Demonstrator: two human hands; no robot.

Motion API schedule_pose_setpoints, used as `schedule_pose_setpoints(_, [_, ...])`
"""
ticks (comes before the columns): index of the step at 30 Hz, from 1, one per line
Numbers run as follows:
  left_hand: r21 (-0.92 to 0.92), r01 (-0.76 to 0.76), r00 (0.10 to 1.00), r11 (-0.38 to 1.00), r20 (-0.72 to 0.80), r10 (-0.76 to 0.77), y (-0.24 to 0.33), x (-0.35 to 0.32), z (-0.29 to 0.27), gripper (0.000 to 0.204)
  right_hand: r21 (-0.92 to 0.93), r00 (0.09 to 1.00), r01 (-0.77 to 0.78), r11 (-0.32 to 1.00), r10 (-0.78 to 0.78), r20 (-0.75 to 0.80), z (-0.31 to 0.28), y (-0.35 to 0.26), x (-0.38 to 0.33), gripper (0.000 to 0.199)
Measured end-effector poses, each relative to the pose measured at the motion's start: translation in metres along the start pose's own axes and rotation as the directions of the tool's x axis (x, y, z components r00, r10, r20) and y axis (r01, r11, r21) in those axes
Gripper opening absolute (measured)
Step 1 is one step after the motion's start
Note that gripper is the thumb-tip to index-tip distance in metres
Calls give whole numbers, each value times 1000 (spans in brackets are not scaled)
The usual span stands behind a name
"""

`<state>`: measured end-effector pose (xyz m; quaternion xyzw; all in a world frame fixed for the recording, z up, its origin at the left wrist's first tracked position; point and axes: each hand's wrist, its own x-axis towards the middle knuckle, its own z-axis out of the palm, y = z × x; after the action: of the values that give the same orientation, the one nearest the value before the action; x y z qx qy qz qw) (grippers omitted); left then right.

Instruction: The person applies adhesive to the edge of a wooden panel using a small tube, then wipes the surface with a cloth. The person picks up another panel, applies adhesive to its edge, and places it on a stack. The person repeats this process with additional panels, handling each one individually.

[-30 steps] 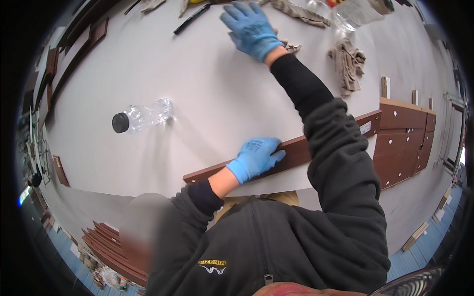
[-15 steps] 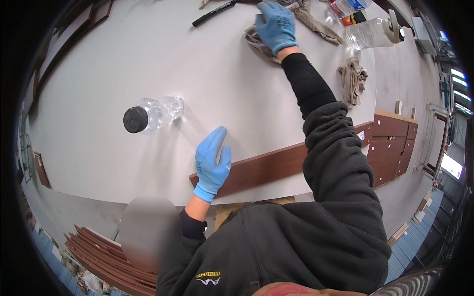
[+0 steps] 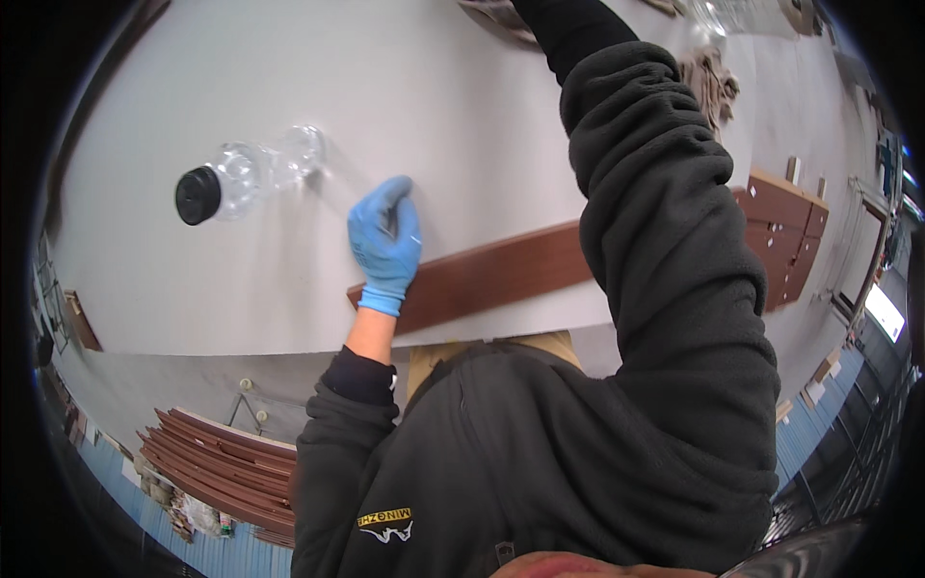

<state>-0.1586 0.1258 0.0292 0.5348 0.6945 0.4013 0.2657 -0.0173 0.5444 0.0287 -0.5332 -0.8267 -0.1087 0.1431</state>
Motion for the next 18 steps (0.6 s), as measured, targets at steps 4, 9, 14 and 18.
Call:
schedule_pose_setpoints(4, [51, -28, 1000, 998, -9, 28, -2, -3, 2, 19, -19, 968, 101, 995, -102, -228, -60, 17, -33, 28])
schedule_pose_setpoints(9, [-32, 79, 997, 996, -19, -80, 5, -5, 6, 20, 423, 930, 167, 891, 0, -368, -140, 58, -124, 54])
schedule_pose_setpoints(14, [-140, 85, 993, 986, 91, -72, 58, 2, 20, 32, 856, 829, -506, 103, 332, 450, -218, 51, -284, 51])
schedule_pose_setpoints(18, [-488, 172, 894, 856, 443, 73, 135, -25, 57, 44, 820, 758, -532, -212, 314, 572, -249, -11, -385, 48])
